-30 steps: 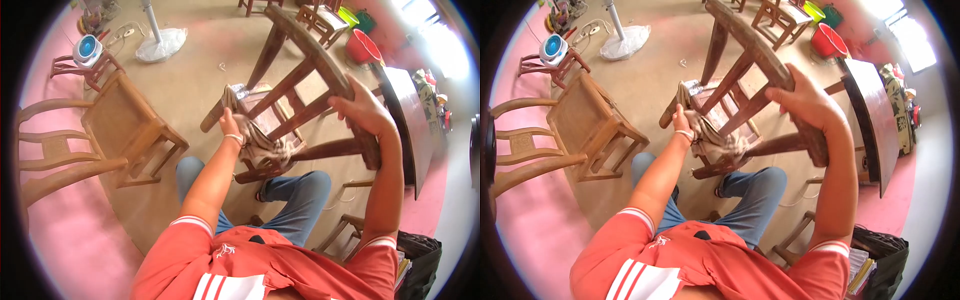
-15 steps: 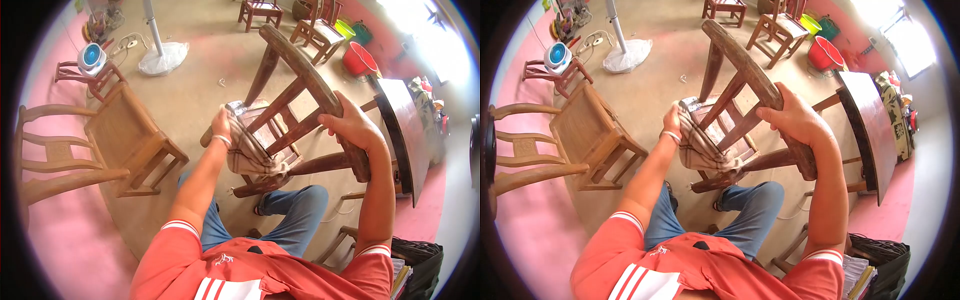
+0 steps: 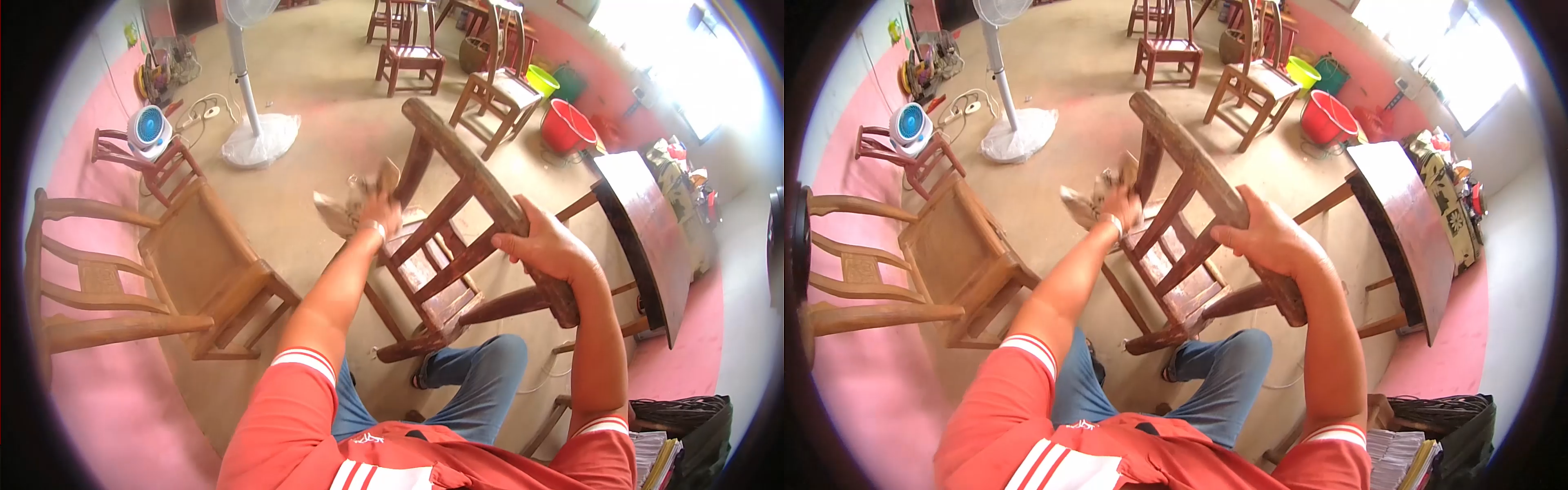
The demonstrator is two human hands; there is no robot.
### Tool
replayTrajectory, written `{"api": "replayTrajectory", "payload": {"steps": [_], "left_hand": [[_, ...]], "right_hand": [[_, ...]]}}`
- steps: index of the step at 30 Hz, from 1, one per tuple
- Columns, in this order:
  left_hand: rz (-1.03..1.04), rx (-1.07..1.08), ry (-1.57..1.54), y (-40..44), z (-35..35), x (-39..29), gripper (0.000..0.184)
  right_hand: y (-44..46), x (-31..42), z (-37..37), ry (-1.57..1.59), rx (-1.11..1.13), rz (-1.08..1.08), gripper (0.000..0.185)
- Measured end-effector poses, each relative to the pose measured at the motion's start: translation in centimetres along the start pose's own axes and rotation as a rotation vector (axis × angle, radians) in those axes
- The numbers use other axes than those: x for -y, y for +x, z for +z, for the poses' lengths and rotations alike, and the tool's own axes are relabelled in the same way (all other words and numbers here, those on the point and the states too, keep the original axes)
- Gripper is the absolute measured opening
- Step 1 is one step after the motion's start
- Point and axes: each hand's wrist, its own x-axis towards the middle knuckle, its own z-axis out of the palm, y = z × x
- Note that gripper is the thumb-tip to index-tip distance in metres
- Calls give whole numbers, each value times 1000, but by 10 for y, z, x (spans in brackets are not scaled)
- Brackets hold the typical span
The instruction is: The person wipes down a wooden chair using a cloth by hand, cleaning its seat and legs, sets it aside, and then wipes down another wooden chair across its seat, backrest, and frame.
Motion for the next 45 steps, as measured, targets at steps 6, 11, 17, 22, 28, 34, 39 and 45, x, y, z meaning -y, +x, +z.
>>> {"api": "replayTrajectory", "payload": {"steps": [6, 11, 17, 22, 28, 34, 39, 45], "left_hand": [[293, 186, 557, -42, -48, -18, 65], [165, 245, 241, -3, -49, 6, 34], [-54, 9, -915, 48, -136, 47, 34], [178, 141, -1476, 41, -149, -59, 48], [119, -127, -1276, 7, -70, -101, 52], [-144, -89, -367, -31, -26, -61, 67], [12, -128, -265, -50, -5, -18, 58], [-142, -187, -1487, -46, -116, 29, 27]], "right_hand": [[-5, 10, 3, -11, 23, 40, 59], [1, -2, 4, -73, -32, -85, 63], [-2, 8, -8, -79, 13, -5, 60], [-1, -3, -6, -67, 19, -63, 61], [-4, 7, -19, -84, 14, 73, 57], [19, -32, -30, -43, -22, 90, 61], [19, -32, -28, 67, 3, 19, 65], [28, -48, -38, 80, -89, 118, 68]]}}
